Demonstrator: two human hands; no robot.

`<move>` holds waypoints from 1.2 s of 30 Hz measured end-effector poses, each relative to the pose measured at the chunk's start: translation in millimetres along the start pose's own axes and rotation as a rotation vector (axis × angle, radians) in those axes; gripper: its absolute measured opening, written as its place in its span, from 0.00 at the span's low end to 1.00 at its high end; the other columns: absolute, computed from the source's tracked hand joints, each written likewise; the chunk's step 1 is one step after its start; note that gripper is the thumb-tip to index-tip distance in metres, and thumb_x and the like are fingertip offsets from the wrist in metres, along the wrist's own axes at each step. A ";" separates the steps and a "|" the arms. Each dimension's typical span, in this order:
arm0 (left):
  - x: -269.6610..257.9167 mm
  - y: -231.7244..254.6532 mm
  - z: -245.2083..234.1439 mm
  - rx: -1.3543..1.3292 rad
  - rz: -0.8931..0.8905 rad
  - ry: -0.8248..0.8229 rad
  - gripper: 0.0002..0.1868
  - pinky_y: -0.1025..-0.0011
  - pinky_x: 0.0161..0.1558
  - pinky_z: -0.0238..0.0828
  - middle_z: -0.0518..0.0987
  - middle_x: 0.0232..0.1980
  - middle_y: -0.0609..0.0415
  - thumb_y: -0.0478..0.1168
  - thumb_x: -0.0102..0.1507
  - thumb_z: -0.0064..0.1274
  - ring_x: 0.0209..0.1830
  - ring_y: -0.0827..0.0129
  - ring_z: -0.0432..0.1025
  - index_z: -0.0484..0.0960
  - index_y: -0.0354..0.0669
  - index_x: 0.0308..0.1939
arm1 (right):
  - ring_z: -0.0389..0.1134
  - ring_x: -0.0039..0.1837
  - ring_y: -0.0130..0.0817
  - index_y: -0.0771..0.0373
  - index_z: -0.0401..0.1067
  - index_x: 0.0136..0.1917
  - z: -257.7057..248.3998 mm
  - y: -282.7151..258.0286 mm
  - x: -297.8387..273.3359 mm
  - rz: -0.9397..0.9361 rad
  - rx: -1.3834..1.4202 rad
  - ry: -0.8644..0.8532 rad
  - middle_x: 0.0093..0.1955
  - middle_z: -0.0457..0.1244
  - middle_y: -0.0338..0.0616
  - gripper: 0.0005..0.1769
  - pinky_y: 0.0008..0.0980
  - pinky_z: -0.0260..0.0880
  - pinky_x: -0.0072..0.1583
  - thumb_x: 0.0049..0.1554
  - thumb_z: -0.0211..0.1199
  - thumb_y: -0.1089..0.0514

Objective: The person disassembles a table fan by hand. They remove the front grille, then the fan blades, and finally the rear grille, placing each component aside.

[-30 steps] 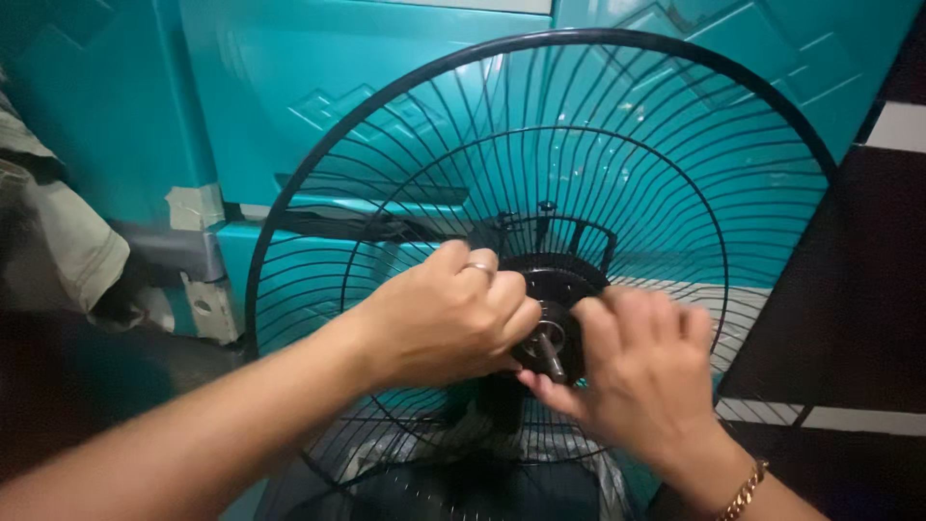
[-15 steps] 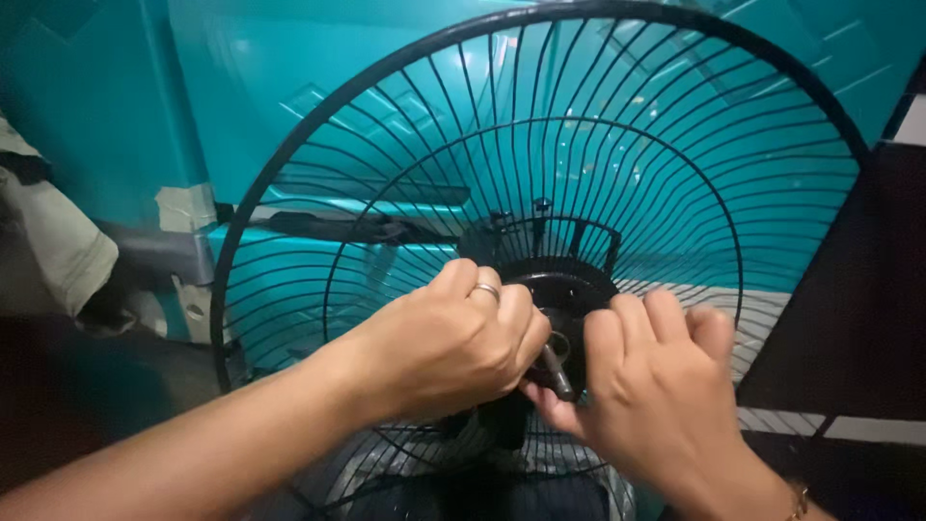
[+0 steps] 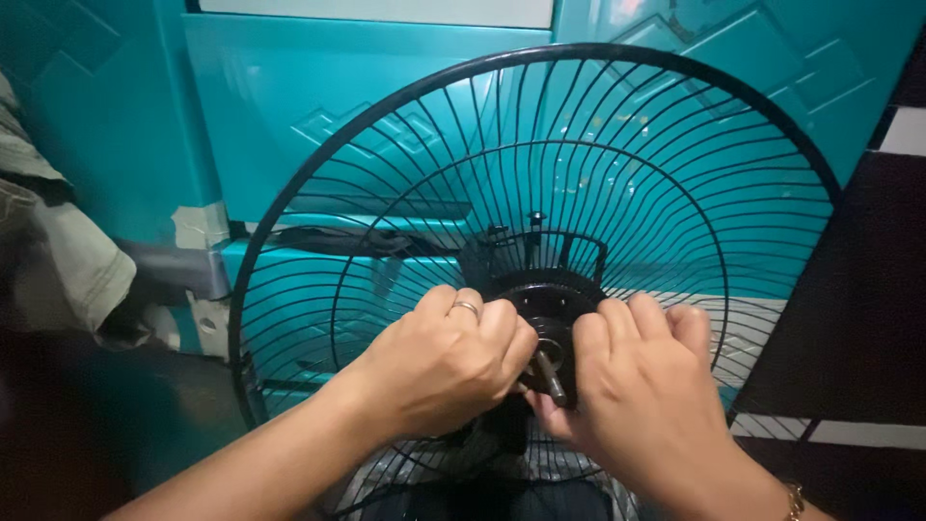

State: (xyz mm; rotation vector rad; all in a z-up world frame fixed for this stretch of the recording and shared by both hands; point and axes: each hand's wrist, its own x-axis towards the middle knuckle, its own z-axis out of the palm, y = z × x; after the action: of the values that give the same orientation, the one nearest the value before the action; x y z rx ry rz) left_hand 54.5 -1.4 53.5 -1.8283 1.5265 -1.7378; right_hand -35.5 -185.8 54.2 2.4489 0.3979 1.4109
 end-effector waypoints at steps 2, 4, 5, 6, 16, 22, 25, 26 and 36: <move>-0.3 1.5 0.8 -0.009 -0.014 -0.013 0.09 0.69 0.28 0.60 0.66 0.27 0.57 0.45 0.57 0.52 0.25 0.67 0.69 0.72 0.46 0.29 | 0.63 0.43 0.44 0.62 0.67 0.38 0.1 1.4 -0.1 0.017 0.019 -0.030 0.37 0.61 0.45 0.32 0.48 0.57 0.48 0.30 0.76 0.40; -0.9 1.9 2.3 -0.011 -0.020 -0.015 0.09 0.69 0.28 0.60 0.66 0.27 0.58 0.45 0.57 0.52 0.25 0.67 0.69 0.71 0.47 0.30 | 0.62 0.44 0.44 0.63 0.67 0.38 2.1 2.4 -2.1 0.024 0.030 -0.028 0.37 0.60 0.45 0.32 0.48 0.56 0.48 0.30 0.76 0.41; -1.1 1.8 3.5 -0.009 -0.022 -0.009 0.09 0.69 0.29 0.60 0.66 0.27 0.58 0.45 0.58 0.52 0.25 0.67 0.69 0.71 0.47 0.29 | 0.62 0.44 0.44 0.62 0.66 0.38 3.7 3.3 -3.4 0.021 0.030 -0.011 0.36 0.60 0.45 0.32 0.48 0.56 0.48 0.30 0.76 0.41; -2.1 1.8 3.9 -0.006 -0.025 -0.006 0.09 0.69 0.29 0.61 0.66 0.27 0.58 0.45 0.58 0.52 0.25 0.67 0.69 0.71 0.47 0.29 | 0.62 0.44 0.45 0.62 0.66 0.38 6.0 3.7 -5.2 0.016 0.033 0.005 0.35 0.60 0.45 0.32 0.47 0.56 0.48 0.30 0.76 0.41; 19.9 -17.2 -12.9 -0.160 0.064 -0.057 0.21 0.64 0.29 0.62 0.70 0.27 0.54 0.58 0.52 0.55 0.27 0.60 0.72 0.73 0.44 0.30 | 0.60 0.47 0.40 0.60 0.70 0.47 0.0 33.8 -14.4 -0.232 -0.278 -0.075 0.43 0.60 0.42 0.42 0.48 0.54 0.50 0.45 0.61 0.19; 13.2 -20.3 -2.4 -0.019 0.194 -0.089 0.12 0.67 0.29 0.63 0.69 0.28 0.56 0.48 0.61 0.55 0.26 0.63 0.71 0.74 0.45 0.31 | 0.62 0.48 0.36 0.58 0.72 0.48 9.7 37.7 -7.2 -0.361 -0.265 0.128 0.44 0.62 0.39 0.37 0.46 0.53 0.51 0.46 0.60 0.24; 10.0 -18.3 -1.2 -0.031 0.169 -0.069 0.11 0.68 0.29 0.62 0.69 0.28 0.57 0.46 0.60 0.55 0.27 0.64 0.71 0.74 0.45 0.32 | 0.62 0.46 0.38 0.59 0.71 0.48 16.1 32.3 -7.9 -0.300 -0.189 0.143 0.42 0.61 0.40 0.36 0.46 0.53 0.50 0.49 0.62 0.24; 10.2 -16.9 -1.2 -0.063 0.154 -0.075 0.11 0.67 0.29 0.63 0.69 0.29 0.56 0.47 0.59 0.55 0.27 0.63 0.71 0.74 0.44 0.33 | 0.62 0.46 0.38 0.58 0.70 0.49 18.7 27.3 -11.4 -0.248 -0.149 0.122 0.41 0.60 0.40 0.35 0.46 0.53 0.50 0.51 0.64 0.25; 12.1 -13.1 -1.4 -0.246 0.049 -0.162 0.21 0.62 0.34 0.63 0.69 0.31 0.53 0.56 0.56 0.59 0.31 0.59 0.71 0.73 0.43 0.34 | 0.65 0.42 0.40 0.75 0.66 0.60 44.7 -4.6 -36.1 0.043 0.119 0.258 0.39 0.62 0.45 0.39 0.44 0.57 0.46 0.42 0.72 0.48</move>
State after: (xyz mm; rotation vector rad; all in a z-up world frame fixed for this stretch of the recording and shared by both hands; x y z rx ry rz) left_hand 57.5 -3.9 70.9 -1.9699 1.7663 -1.3942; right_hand -14.5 -199.9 2.4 2.3838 0.4999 1.7768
